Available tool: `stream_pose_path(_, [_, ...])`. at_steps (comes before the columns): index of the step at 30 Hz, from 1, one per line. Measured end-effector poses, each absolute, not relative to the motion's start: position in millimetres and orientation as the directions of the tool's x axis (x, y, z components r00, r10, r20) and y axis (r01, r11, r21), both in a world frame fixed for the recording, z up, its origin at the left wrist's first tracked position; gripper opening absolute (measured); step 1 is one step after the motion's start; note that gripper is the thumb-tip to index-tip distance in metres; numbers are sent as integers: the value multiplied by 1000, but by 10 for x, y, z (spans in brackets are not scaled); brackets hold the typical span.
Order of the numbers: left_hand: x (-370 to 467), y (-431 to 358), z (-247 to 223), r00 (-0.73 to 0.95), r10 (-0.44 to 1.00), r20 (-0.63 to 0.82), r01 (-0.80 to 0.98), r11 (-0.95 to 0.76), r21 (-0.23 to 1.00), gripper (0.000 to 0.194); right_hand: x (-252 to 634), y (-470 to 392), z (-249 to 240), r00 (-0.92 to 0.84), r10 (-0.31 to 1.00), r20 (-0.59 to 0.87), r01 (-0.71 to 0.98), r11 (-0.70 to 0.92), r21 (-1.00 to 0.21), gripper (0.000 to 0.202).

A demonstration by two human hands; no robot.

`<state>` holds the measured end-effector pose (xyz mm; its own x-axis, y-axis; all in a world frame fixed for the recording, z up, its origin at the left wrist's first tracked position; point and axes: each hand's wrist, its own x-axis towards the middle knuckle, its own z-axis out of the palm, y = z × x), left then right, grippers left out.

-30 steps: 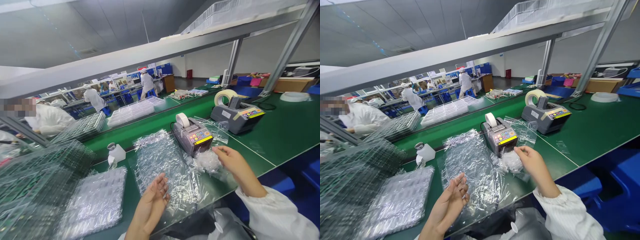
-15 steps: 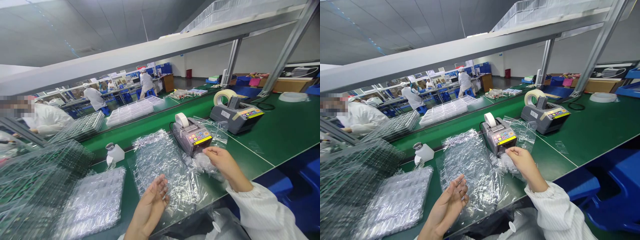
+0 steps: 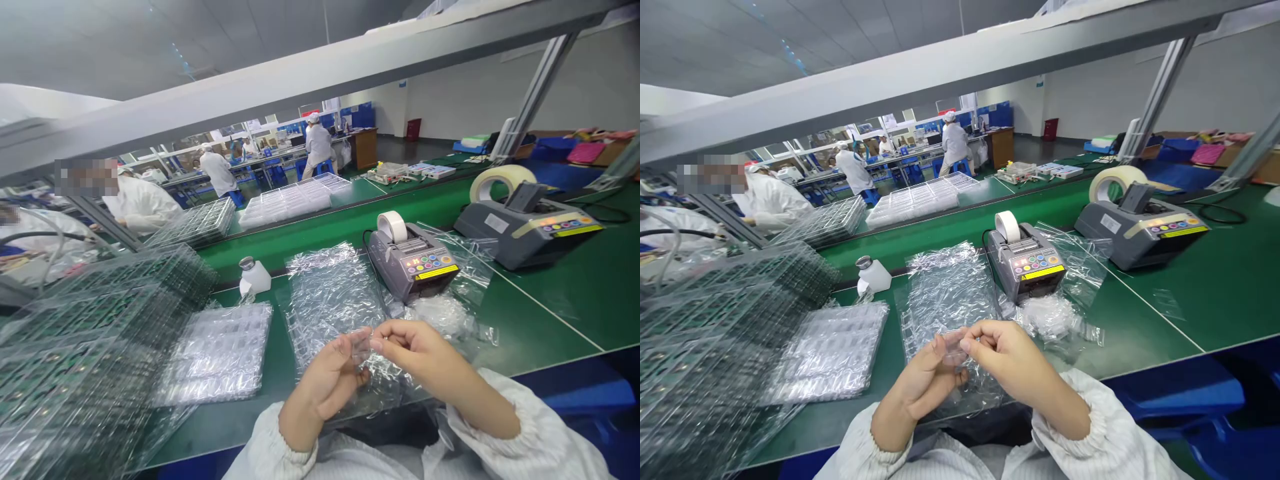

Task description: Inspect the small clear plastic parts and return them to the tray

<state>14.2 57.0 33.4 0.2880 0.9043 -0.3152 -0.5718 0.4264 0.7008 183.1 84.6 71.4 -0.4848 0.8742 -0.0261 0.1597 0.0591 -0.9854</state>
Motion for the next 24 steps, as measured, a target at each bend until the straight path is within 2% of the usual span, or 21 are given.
stream_pose_path(7, [128, 548, 360, 312, 906, -285, -574, 419, 704, 41, 1784, 815, 762, -432, 902, 18, 290, 157, -944, 25])
stream_pose_path(17, [123, 548, 393, 349, 901, -258, -558, 421, 715, 47, 1759, 784, 744, -378, 902, 210, 434, 373, -820, 20])
stream_pose_path(20, [121, 547, 410, 351, 898, -266, -548, 427, 719, 49, 1755, 770, 715, -338, 903, 266, 480, 409, -776, 19])
stream_pose_path(24, [123, 541, 406, 335, 898, -285, -576, 434, 693, 42, 1766, 768, 675, -221, 912, 345, 508, 410, -757, 20])
